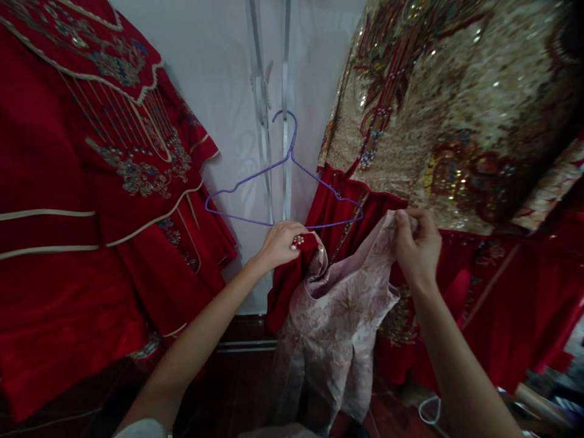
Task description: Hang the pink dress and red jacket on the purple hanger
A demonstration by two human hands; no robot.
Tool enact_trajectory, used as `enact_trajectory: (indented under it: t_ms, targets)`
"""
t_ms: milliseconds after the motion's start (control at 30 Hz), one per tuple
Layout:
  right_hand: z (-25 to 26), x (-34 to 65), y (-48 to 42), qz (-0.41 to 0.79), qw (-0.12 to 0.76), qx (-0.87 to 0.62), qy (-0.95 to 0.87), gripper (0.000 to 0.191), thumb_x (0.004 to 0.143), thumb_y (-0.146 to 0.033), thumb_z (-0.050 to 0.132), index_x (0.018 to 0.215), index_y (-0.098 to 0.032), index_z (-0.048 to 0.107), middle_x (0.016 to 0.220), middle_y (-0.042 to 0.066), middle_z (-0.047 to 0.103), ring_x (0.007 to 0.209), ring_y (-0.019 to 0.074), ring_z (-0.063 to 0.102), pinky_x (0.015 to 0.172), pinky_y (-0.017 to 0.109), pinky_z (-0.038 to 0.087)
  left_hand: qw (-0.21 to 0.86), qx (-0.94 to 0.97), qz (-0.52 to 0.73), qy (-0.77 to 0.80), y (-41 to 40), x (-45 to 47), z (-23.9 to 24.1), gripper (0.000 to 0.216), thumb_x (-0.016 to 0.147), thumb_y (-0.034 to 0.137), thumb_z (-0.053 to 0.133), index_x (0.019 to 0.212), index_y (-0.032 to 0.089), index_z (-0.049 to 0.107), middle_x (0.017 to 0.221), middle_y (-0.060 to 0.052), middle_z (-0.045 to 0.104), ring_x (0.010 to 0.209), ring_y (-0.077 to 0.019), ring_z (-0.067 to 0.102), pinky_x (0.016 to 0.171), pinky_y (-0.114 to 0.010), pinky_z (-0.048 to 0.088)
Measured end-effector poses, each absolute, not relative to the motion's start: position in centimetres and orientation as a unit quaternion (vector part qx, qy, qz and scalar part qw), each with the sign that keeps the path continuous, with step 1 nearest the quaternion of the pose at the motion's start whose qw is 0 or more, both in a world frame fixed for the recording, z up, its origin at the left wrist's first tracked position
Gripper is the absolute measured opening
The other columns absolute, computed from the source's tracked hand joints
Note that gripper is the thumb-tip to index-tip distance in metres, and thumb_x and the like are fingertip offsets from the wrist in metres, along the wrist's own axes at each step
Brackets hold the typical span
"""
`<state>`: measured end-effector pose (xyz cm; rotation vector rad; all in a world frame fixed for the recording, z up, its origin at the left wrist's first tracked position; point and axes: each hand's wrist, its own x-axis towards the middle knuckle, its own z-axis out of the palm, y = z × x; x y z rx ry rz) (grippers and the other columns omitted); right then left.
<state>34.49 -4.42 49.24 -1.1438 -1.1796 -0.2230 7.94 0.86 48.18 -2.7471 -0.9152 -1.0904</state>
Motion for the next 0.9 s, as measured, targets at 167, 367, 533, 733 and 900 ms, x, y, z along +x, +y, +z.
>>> enact_trajectory:
  t_ms: [167,367,533,733,900]
  targets:
    - [48.8,35.9,-2.5,-0.149,0.667,-0.538,-0.493,0.022,0.088,-0.043,0.051,0.084,-0.023,0.059,0.075,0.002,0.057,0.069,0.0187,0.053,0.066,0.031,0.04,-0.03,-0.893,-0.372,-0.251,-1.2,6.1,49.0,0.037,0.06,0.006,0.05,0.089,0.021,0.069,0.094,-0.003,0.072,0.092,-0.0201,0.065,0.084,-0.032,0.048]
    - [49.2,34.8,-2.4,-0.152,0.656,-0.535,-0.51,0.024,0.089,-0.044,0.049,0.082,-0.022,0.058,0.074,0.003,0.058,0.068,0.019,0.053,0.066,0.031,0.04,-0.053,-0.895,-0.374,-0.239,-2.0,5.9,49.4,0.038,0.061,0.006,0.05,0.089,0.021,0.069,0.095,-0.004,0.072,0.092,-0.0198,0.066,0.084,-0.031,0.049]
    - [50.4,33.4,-2.1,-0.14,0.635,-0.517,-0.557,0.031,0.088,-0.05,0.048,0.082,-0.021,0.059,0.067,0.003,0.057,0.06,0.018,0.051,0.058,0.03,0.038,-0.078,-0.889,-0.394,-0.221,-2.2,6.6,49.3,0.038,0.06,0.004,0.05,0.089,0.019,0.069,0.095,-0.005,0.072,0.092,-0.0196,0.066,0.084,-0.031,0.049]
    - [52.3,33.2,-2.7,-0.171,0.636,-0.515,-0.549,0.031,0.088,-0.05,0.048,0.08,-0.022,0.06,0.066,0.002,0.055,0.06,0.0172,0.05,0.057,0.03,0.037,-0.083,-0.877,-0.405,-0.245,-2.5,7.1,49.5,0.036,0.062,0.005,0.051,0.089,0.019,0.069,0.096,-0.004,0.072,0.091,-0.0188,0.067,0.081,-0.028,0.049]
    - [53.1,32.7,-4.7,-0.199,0.626,-0.52,-0.546,0.029,0.089,-0.046,0.05,0.085,-0.021,0.064,0.071,0.002,0.059,0.062,0.0161,0.051,0.06,0.029,0.038,-0.036,-0.862,-0.386,-0.326,-2.3,8.2,48.9,0.03,0.065,0.008,0.053,0.087,0.02,0.07,0.092,-0.002,0.072,0.088,-0.0193,0.067,0.076,-0.027,0.049]
